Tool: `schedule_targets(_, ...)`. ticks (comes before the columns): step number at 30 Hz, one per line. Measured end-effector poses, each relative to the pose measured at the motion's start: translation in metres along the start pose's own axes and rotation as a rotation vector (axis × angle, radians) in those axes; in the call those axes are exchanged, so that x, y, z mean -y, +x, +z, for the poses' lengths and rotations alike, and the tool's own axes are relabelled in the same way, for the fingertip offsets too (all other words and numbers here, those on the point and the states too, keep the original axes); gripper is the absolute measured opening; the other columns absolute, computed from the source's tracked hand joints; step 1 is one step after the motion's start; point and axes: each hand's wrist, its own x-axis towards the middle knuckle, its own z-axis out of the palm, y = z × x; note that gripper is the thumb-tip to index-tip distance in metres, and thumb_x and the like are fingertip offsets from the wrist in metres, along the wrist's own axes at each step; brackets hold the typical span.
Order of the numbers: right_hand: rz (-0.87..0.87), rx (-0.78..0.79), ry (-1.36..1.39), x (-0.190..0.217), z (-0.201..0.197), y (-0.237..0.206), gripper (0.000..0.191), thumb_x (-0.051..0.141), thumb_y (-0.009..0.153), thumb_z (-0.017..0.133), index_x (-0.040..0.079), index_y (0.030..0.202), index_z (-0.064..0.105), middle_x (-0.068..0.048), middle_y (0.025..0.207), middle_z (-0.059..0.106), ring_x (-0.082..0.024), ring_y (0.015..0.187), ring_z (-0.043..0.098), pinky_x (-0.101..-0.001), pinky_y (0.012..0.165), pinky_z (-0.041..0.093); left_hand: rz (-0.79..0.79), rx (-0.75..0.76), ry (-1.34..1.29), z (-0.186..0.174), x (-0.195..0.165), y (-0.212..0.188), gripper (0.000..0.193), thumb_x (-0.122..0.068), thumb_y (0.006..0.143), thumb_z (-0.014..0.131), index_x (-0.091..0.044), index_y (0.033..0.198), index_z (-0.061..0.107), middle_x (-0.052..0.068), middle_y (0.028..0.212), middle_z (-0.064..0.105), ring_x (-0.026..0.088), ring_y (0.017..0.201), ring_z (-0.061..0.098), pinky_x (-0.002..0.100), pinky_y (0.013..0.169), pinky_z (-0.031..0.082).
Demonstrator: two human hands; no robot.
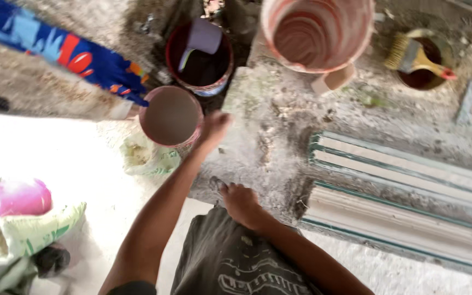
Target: The person scrapes dried plaster residue off the edges of long decorative molding strips on a work table using a small handheld scraper, then wipes the strips with a red cloth, and continues scraping residue along the edges of additional moldings, steadying each strip with the other hand.
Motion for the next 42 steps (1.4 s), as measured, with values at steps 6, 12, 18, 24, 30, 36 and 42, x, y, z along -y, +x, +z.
schedule_targets(6,-0.157,0.0,-0.368,0.062,0.011,0.06,0.067,0.013,0.081,0.068,-0.002,0.142,0.046,-0.02,0.126,0.058,-0.033,0.106,0.063,-0.0441,0.083,0.057,-0.592,-0.178,-0.444,-0.097,0.087,-0.096,0.063,-0.056,0.104,0.05,-0.007,0.066,0.053,-0.001,0.055,0.047,0.012,0.052,0.046,0.035,0.048,0.035)
schedule_targets(12,0.039,0.105,-0.467,0.058,0.024,0.059,0.065,0.015,0.092,0.062,0.004,0.15,0.036,-0.024,0.121,0.061,-0.036,0.093,0.066,-0.0435,0.072,0.06,-0.776,-0.216,-0.713,-0.082,0.148,-0.187,0.049,-0.054,0.102,0.057,-0.007,0.089,0.061,0.001,0.073,0.057,0.013,0.064,0.051,0.031,0.056,0.04)
schedule_targets(18,0.018,0.243,0.076,0.035,-0.014,0.084,0.029,0.02,0.107,0.054,0.004,0.123,0.073,-0.017,0.094,0.08,-0.024,0.07,0.07,-0.0419,0.063,0.06,-1.02,-0.195,-0.935,-0.06,0.153,-0.214,0.066,-0.064,0.099,0.047,-0.005,0.117,0.067,0.0,0.093,0.065,0.014,0.08,0.058,0.033,0.067,0.049)
schedule_targets(24,0.21,0.213,0.266,0.035,-0.044,0.089,0.047,0.027,0.108,0.046,0.017,0.154,0.049,-0.022,0.084,0.08,-0.018,0.053,0.07,-0.0334,0.058,0.06,-0.996,-0.124,-0.842,-0.06,0.14,-0.201,0.066,-0.062,0.101,0.045,-0.006,0.124,0.07,0.003,0.097,0.066,0.015,0.078,0.056,0.035,0.064,0.049)
schedule_targets(30,0.197,0.011,0.147,0.041,-0.067,0.098,0.048,0.023,0.102,0.043,0.022,0.148,0.054,-0.013,0.083,0.078,-0.022,0.053,0.072,-0.0377,0.061,0.061,-0.904,-0.13,-0.85,-0.064,0.138,-0.203,0.048,-0.053,0.103,0.05,-0.009,0.105,0.067,-0.003,0.08,0.062,0.01,0.063,0.051,0.032,0.055,0.044)
schedule_targets(36,-0.086,0.529,0.096,0.08,-0.028,0.067,0.05,0.021,0.096,0.062,0.013,0.145,0.058,-0.012,0.097,0.074,-0.024,0.071,0.07,-0.0429,0.065,0.058,-0.866,-0.15,-0.898,-0.066,0.156,-0.242,0.042,-0.045,0.103,0.059,-0.007,0.089,0.063,0.001,0.074,0.058,0.012,0.06,0.049,0.033,0.054,0.04)
schedule_targets(42,0.135,0.33,0.283,0.045,0.025,-0.034,0.068,0.035,0.093,0.071,0.008,0.148,0.04,-0.019,0.089,0.074,-0.029,0.068,0.071,-0.0449,0.071,0.056,-0.668,-0.181,-0.071,-0.09,0.18,-0.33,0.039,-0.034,0.091,0.069,-0.007,0.118,0.071,0.019,0.111,0.074,0.036,0.104,0.069,0.044,0.09,0.055)
